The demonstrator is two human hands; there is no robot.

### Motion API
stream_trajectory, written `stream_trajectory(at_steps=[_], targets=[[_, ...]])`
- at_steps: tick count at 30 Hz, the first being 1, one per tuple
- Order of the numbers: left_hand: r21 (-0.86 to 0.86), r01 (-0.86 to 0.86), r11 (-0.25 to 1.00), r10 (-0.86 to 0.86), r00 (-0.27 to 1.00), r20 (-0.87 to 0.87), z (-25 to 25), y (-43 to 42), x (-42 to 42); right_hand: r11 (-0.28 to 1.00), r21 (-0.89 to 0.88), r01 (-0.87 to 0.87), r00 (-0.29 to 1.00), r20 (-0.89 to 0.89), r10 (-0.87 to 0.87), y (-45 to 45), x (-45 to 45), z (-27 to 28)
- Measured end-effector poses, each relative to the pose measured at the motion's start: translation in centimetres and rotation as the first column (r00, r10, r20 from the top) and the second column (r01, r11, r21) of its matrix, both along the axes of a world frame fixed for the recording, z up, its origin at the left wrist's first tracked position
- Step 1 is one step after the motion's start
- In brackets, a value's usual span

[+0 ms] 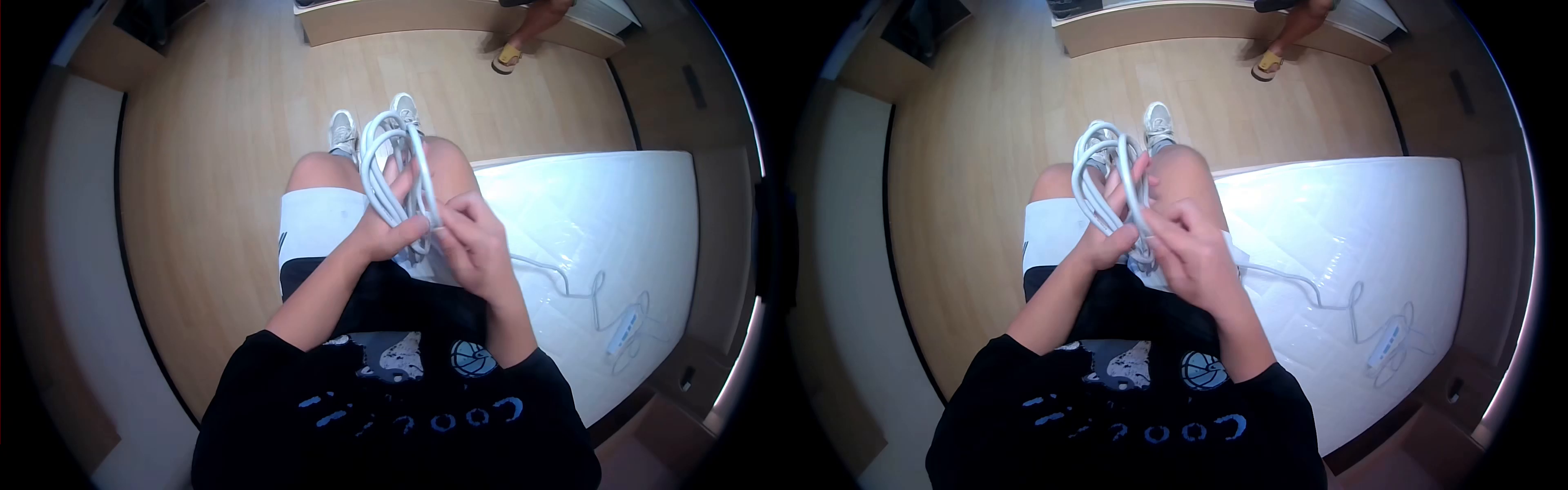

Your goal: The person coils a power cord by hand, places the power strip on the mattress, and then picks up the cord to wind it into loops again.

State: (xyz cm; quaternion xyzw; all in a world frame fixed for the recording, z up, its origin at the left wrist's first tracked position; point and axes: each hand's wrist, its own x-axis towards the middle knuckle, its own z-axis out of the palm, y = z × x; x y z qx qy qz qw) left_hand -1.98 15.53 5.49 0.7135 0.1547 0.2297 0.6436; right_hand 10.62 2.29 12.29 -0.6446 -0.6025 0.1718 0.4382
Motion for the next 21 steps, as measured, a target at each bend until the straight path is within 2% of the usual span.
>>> stream_trajectory(at_steps=[2,5,6,8,13,16,21], targets=[[-0.088,0.032,0.996,-0.024,0.996,0.091,-1.2,-0.2,-0.3,0.999,-0.015,0.032,0.946,-0.321,-0.035,0.5,-1.7,-0.6],[-0.125,0.019,0.992,-0.004,0.992,0.124,-1.1,-0.3,-0.5,1.000,0.016,-0.007,0.915,-0.403,0.013,0.8,-2.2,-2.0],[-0.153,0.033,0.988,-0.010,0.989,0.148,-1.5,-0.1,-0.4,0.998,0.050,-0.049,0.963,-0.264,0.060,1.2,-1.8,-2.1],[-0.209,0.065,0.976,-0.024,0.981,0.192,-2.7,0.0,-0.1,0.993,0.044,-0.110,0.984,-0.139,0.115,1.3,-1.6,-2.2],[-0.321,0.155,0.934,-0.078,0.967,0.241,-2.5,0.3,-0.1,0.986,-0.067,-0.155,0.964,-0.227,0.136,2.1,-2.6,-1.8],[-0.371,0.186,0.910,-0.087,0.959,0.268,-3.0,-0.1,-0.2,0.995,0.069,-0.069,0.990,-0.116,0.077,2.8,-2.5,-1.6],[-0.368,0.225,0.902,-0.123,0.952,0.279,-3.5,0.6,-0.8,0.988,-0.105,-0.115,0.989,-0.105,0.104,3.2,-2.7,-1.7]])
